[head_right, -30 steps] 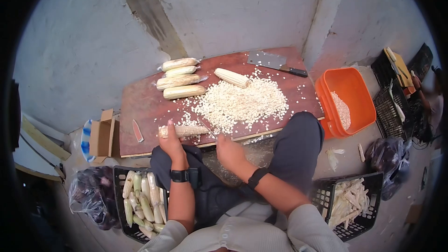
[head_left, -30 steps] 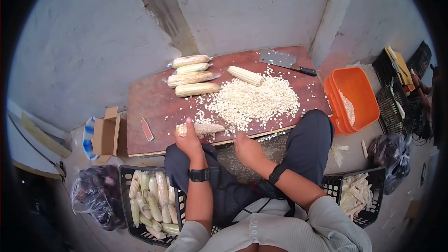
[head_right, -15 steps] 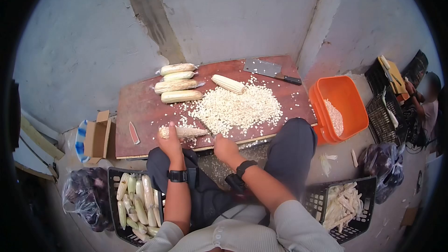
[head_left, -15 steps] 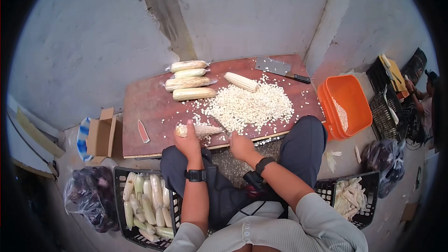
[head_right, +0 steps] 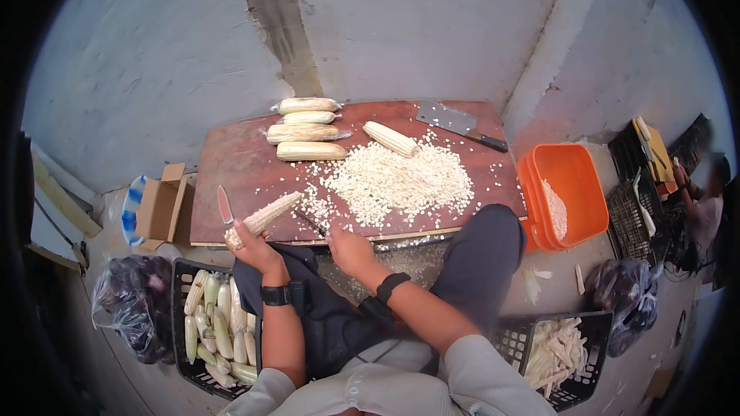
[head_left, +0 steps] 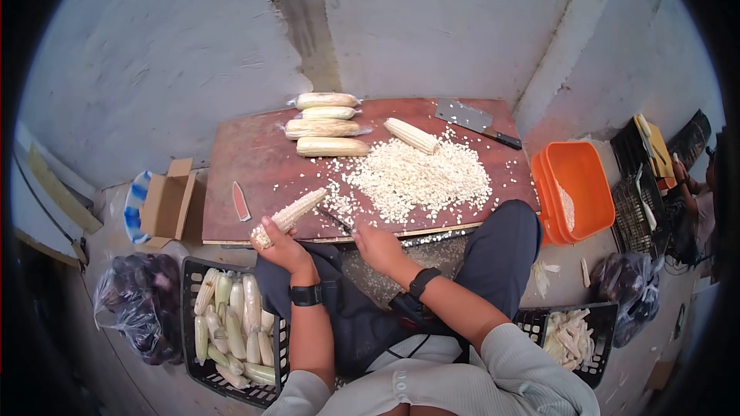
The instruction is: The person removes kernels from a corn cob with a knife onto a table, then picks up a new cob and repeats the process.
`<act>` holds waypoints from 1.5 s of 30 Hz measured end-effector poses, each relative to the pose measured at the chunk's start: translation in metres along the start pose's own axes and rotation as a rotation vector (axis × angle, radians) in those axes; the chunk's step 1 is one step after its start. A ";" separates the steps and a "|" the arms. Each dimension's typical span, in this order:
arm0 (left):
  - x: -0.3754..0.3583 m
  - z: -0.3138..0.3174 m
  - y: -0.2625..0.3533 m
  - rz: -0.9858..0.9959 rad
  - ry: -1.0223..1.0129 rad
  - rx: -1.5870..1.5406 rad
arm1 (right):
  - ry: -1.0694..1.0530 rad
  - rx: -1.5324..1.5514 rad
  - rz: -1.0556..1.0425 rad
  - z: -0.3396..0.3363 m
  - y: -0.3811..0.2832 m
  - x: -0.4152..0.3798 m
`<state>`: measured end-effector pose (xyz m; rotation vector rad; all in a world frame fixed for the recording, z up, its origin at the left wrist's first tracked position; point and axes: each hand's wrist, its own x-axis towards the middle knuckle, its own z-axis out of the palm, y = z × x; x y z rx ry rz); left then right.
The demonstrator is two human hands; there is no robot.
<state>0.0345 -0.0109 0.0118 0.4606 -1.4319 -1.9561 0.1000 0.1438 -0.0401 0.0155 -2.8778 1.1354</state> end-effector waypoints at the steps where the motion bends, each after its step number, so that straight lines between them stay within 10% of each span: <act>1: 0.001 -0.002 0.004 0.008 0.022 -0.002 | -0.002 -0.006 -0.030 0.007 0.001 0.002; 16: 0.001 -0.006 -0.005 -0.040 -0.043 -0.052 | 0.089 -0.268 0.255 -0.028 0.066 0.031; 45: -0.047 0.027 0.010 -0.048 -0.209 0.113 | 0.137 -0.120 0.070 -0.076 0.092 -0.037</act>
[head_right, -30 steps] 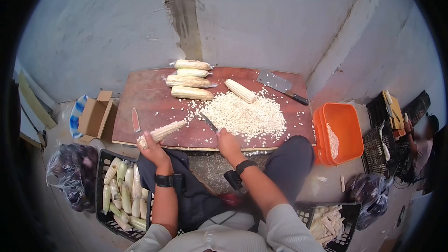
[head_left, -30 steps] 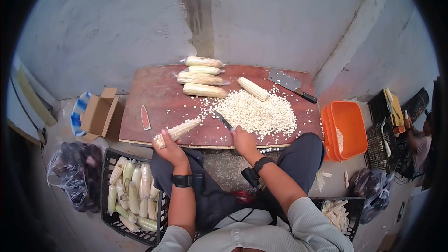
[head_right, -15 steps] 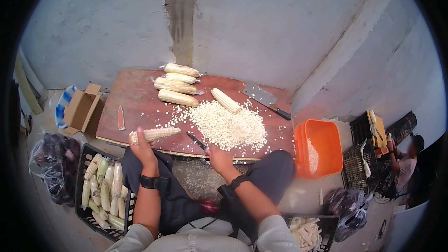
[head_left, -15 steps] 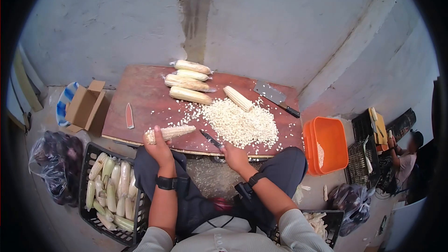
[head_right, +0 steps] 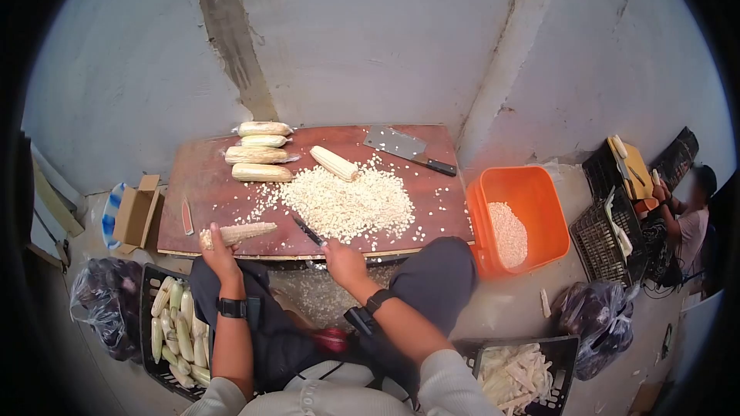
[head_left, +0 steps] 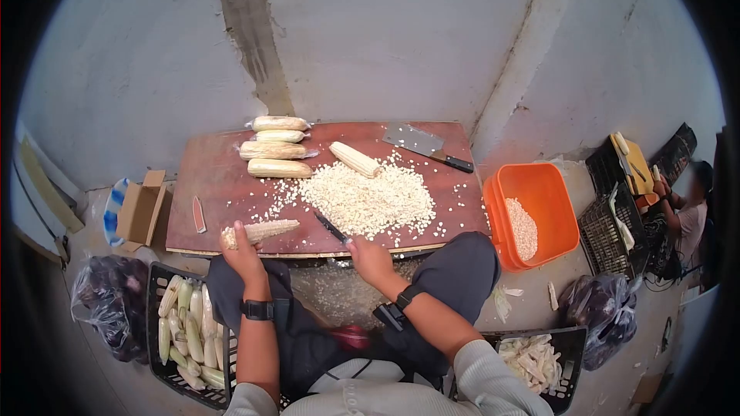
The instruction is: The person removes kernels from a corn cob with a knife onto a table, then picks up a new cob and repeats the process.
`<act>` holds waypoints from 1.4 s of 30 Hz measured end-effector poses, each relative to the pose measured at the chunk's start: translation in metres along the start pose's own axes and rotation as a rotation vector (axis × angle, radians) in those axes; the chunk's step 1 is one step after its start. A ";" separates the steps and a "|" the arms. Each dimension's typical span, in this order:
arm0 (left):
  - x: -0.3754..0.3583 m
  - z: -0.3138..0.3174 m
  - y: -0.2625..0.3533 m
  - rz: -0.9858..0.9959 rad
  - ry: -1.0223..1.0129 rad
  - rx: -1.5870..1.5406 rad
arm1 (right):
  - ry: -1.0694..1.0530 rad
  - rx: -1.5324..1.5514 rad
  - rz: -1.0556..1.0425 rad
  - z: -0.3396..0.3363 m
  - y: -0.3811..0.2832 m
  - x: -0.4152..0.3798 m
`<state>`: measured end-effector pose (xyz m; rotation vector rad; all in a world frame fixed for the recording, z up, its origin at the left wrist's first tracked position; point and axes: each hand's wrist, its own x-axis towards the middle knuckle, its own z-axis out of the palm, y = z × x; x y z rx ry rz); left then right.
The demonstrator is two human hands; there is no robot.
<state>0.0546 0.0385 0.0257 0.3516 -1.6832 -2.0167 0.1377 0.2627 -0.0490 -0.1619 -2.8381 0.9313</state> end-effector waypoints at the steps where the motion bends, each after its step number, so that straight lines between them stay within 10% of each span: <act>1: -0.003 0.002 0.000 0.016 -0.010 0.015 | 0.031 0.052 -0.040 -0.013 -0.006 0.004; 18: -0.098 0.061 0.100 0.094 -0.406 -0.006 | 0.019 0.251 -0.003 0.005 0.027 -0.010; 26: -0.185 0.123 0.122 -0.350 -0.731 -0.210 | 0.066 0.326 0.052 0.018 0.027 -0.019; 31: -0.276 0.139 0.156 -0.555 -1.572 -0.316 | -0.031 0.255 0.133 -0.022 0.018 -0.028; 38: -0.234 0.135 0.125 0.183 -2.281 0.472 | 0.227 0.296 0.145 -0.011 0.028 -0.028; 42: -0.134 0.109 0.128 0.157 -2.209 0.725 | 0.091 0.297 0.043 -0.021 0.025 -0.031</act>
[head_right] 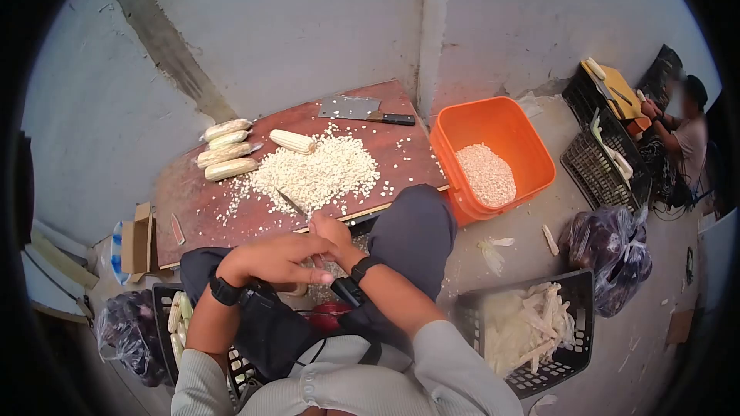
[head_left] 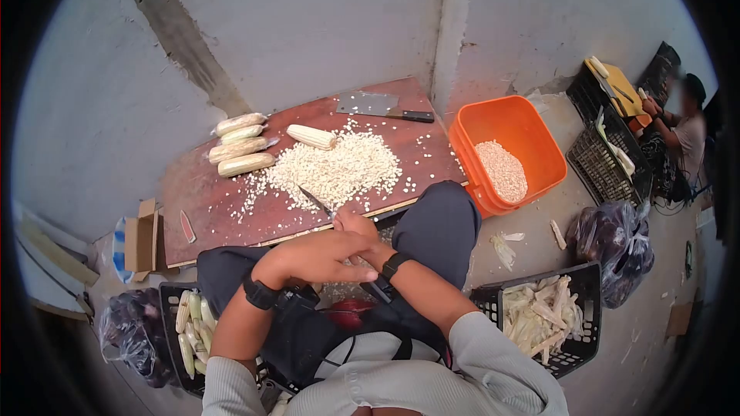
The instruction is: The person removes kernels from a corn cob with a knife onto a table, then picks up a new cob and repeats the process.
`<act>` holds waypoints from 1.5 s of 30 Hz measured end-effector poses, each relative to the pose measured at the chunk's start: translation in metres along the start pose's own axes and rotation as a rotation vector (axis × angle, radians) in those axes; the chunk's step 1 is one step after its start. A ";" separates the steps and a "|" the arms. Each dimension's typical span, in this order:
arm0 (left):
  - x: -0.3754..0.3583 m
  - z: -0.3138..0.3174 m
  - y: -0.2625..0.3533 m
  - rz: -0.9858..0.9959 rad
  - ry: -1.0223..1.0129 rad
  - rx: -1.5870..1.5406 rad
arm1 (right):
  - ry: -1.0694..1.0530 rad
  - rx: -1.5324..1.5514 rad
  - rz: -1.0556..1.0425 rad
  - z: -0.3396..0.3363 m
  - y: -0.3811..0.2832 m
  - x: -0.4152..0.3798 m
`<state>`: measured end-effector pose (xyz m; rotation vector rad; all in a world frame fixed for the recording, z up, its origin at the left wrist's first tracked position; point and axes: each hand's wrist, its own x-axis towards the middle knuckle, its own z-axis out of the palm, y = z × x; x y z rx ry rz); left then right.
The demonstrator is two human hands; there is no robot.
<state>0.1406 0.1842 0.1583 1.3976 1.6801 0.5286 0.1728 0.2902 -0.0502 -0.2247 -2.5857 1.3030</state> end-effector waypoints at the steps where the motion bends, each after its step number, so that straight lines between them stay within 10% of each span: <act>1: -0.020 -0.017 -0.009 -0.106 0.056 -0.031 | 0.033 0.007 -0.123 0.003 -0.001 -0.001; 10: -0.107 -0.104 -0.104 -0.010 1.392 -1.079 | -0.160 -0.126 -0.080 0.028 -0.023 0.026; 17: -0.095 -0.081 -0.227 -0.098 1.221 -1.685 | -0.110 -0.430 -0.015 0.025 -0.010 0.065; 24: -0.136 -0.094 -0.178 0.269 1.401 -1.820 | 0.077 -0.350 0.016 0.019 0.004 0.074; 34: -0.091 -0.077 -0.146 0.222 1.201 -1.843 | -0.014 -0.321 -0.240 0.079 -0.057 0.075; 45: -0.083 -0.090 -0.145 0.223 1.242 -1.840 | -0.153 -0.430 0.085 0.053 -0.012 0.078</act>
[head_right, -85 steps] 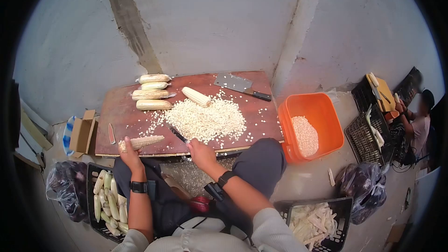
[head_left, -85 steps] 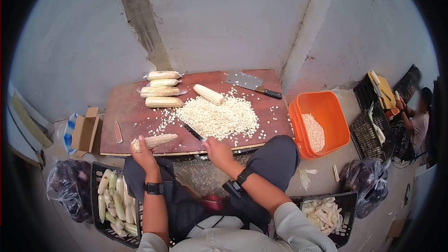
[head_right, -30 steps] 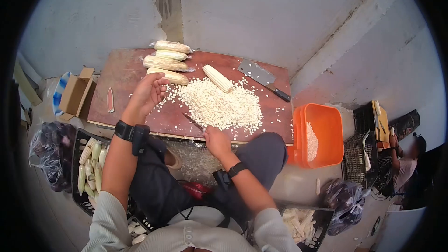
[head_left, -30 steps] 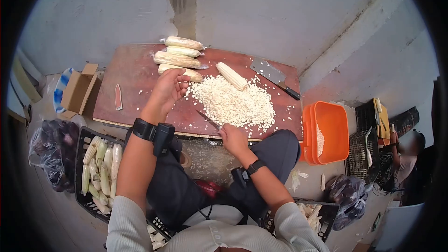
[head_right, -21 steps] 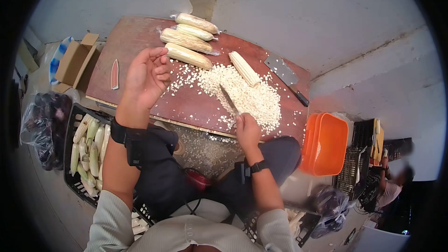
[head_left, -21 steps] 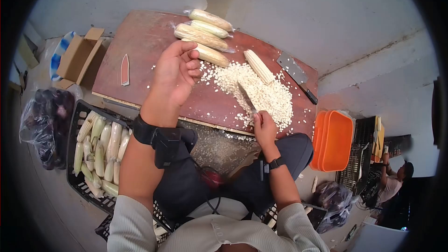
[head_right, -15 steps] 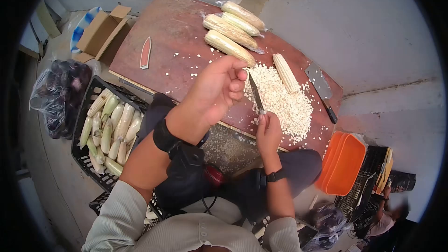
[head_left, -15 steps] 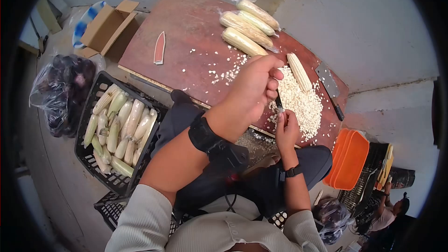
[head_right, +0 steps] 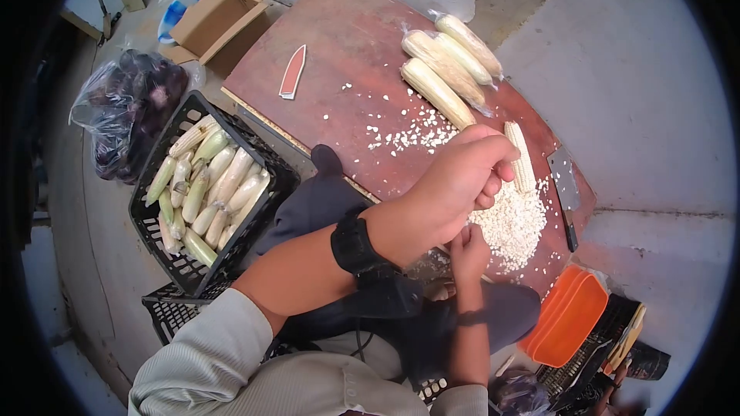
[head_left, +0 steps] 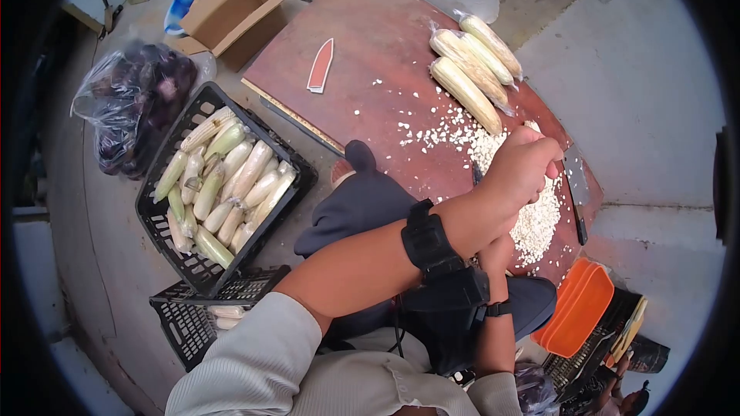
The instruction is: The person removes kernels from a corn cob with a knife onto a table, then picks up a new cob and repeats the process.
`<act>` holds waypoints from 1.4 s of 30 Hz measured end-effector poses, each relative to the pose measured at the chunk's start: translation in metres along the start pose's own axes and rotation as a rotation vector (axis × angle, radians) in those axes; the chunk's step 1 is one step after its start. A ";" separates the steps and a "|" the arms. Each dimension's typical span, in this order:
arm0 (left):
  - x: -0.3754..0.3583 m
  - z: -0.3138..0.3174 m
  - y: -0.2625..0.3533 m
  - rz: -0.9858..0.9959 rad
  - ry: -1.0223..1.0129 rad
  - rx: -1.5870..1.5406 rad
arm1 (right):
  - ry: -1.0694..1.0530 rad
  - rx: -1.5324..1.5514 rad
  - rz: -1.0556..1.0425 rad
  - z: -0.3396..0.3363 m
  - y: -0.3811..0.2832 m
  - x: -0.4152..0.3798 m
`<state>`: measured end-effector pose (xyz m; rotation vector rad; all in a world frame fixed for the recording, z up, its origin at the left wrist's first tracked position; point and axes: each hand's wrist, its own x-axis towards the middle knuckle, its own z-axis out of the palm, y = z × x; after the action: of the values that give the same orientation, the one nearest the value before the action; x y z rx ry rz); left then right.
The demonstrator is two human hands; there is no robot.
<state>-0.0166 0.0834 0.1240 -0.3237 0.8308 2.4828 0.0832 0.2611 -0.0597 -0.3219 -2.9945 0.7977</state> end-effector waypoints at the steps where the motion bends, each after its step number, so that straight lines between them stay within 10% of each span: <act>1: 0.001 0.000 0.002 0.006 0.006 -0.019 | 0.016 0.025 0.020 -0.004 0.004 0.003; 13: 0.005 -0.018 0.025 0.133 0.074 -0.182 | 0.498 0.080 -0.010 -0.049 0.058 0.122; 16: 0.008 -0.020 0.030 0.162 0.073 -0.180 | 0.101 0.207 0.218 -0.054 0.056 0.133; 30: 0.011 -0.032 0.024 0.187 0.270 0.072 | -0.050 1.439 0.496 -0.089 -0.006 0.090; 36: 0.000 -0.021 0.009 0.169 0.261 0.370 | -0.340 1.769 0.307 -0.076 -0.045 0.022; 42: -0.002 -0.031 -0.001 0.209 -0.211 0.429 | -0.382 1.548 0.246 -0.062 -0.068 -0.008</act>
<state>-0.0122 0.0646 0.0998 0.1808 1.3232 2.3825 0.0825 0.2325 0.0275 -0.4216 -1.6201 2.9201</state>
